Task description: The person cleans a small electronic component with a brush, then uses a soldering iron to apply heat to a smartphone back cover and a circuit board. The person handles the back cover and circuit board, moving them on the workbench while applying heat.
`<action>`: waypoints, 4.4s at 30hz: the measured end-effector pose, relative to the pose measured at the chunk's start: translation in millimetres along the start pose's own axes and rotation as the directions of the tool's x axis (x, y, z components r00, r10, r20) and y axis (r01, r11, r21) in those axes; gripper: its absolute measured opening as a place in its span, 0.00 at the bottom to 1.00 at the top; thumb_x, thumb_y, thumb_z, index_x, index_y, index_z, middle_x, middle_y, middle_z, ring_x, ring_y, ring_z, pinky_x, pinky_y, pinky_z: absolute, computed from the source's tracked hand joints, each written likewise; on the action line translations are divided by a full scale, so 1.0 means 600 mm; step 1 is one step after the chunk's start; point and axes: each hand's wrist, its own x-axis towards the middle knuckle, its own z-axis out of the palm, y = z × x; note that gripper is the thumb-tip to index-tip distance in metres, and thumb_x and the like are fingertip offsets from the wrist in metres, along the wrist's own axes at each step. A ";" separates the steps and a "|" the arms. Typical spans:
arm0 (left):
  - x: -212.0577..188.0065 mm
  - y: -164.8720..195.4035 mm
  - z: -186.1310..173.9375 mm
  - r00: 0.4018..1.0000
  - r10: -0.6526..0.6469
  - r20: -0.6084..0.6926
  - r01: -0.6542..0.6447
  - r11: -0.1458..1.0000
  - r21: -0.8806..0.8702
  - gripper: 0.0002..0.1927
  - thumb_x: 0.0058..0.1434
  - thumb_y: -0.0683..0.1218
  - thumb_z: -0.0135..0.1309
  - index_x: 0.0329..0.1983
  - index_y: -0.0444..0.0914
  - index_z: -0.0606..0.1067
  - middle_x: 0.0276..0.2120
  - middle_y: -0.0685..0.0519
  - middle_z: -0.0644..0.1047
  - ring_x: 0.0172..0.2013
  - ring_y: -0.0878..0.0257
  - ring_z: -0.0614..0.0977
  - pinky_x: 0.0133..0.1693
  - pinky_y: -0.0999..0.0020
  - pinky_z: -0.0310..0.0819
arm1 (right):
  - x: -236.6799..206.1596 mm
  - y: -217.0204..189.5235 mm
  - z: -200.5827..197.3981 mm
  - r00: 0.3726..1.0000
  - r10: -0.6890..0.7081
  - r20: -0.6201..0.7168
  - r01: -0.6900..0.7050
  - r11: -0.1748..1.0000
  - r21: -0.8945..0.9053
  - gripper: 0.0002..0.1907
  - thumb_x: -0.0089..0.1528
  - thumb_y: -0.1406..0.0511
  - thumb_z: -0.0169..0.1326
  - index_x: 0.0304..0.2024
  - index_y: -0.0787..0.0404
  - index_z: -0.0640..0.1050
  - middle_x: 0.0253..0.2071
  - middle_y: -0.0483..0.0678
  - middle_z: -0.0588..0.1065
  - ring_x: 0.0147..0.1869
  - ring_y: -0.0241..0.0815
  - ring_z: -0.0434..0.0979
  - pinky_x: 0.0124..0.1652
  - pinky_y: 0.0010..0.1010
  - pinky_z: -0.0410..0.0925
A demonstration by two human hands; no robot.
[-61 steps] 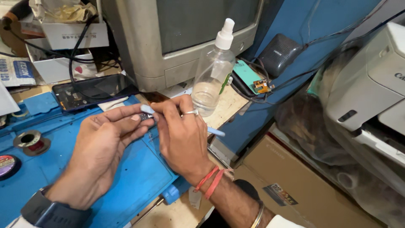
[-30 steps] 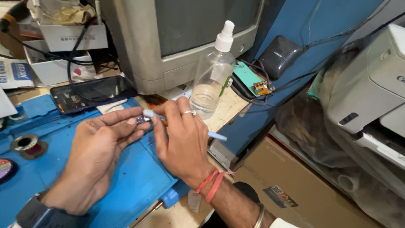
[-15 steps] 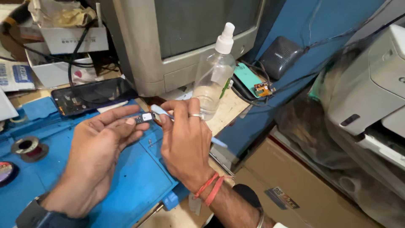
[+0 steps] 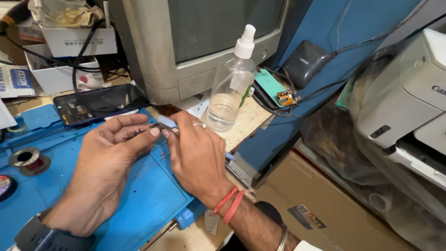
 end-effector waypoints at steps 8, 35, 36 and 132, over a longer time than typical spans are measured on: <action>0.004 -0.010 -0.007 1.000 0.009 -0.009 -0.009 1.000 0.014 0.16 0.57 0.37 0.61 0.48 0.30 0.74 0.35 0.50 0.81 0.34 0.66 0.82 0.39 0.74 0.78 | -0.001 -0.002 -0.001 1.000 -0.001 -0.012 0.001 0.999 0.036 0.12 0.66 0.66 0.56 0.51 0.61 0.73 0.38 0.55 0.78 0.36 0.58 0.78 0.36 0.47 0.68; -0.003 -0.001 0.004 0.999 0.015 -0.032 -0.010 0.986 0.164 0.14 0.63 0.43 0.57 0.49 0.32 0.82 0.33 0.54 0.82 0.29 0.69 0.76 0.32 0.75 0.71 | -0.012 0.005 -0.004 1.000 -0.001 -0.006 0.002 0.982 0.190 0.11 0.72 0.67 0.47 0.55 0.65 0.70 0.38 0.54 0.77 0.39 0.54 0.79 0.41 0.44 0.69; -0.002 -0.003 0.005 1.000 0.012 -0.021 -0.008 0.986 0.165 0.14 0.63 0.42 0.56 0.50 0.32 0.82 0.34 0.54 0.82 0.29 0.69 0.77 0.33 0.75 0.72 | -0.012 0.006 -0.003 0.999 0.037 0.025 -0.041 0.979 0.202 0.11 0.71 0.66 0.47 0.55 0.65 0.70 0.35 0.53 0.76 0.37 0.54 0.79 0.40 0.45 0.69; -0.003 -0.004 0.005 0.999 0.053 0.008 -0.053 0.970 0.236 0.13 0.68 0.49 0.54 0.37 0.33 0.80 0.24 0.53 0.80 0.25 0.69 0.74 0.30 0.75 0.68 | -0.012 0.000 0.004 0.984 0.067 -0.167 -0.048 0.992 0.115 0.08 0.67 0.67 0.57 0.48 0.61 0.74 0.40 0.50 0.75 0.38 0.50 0.80 0.36 0.40 0.69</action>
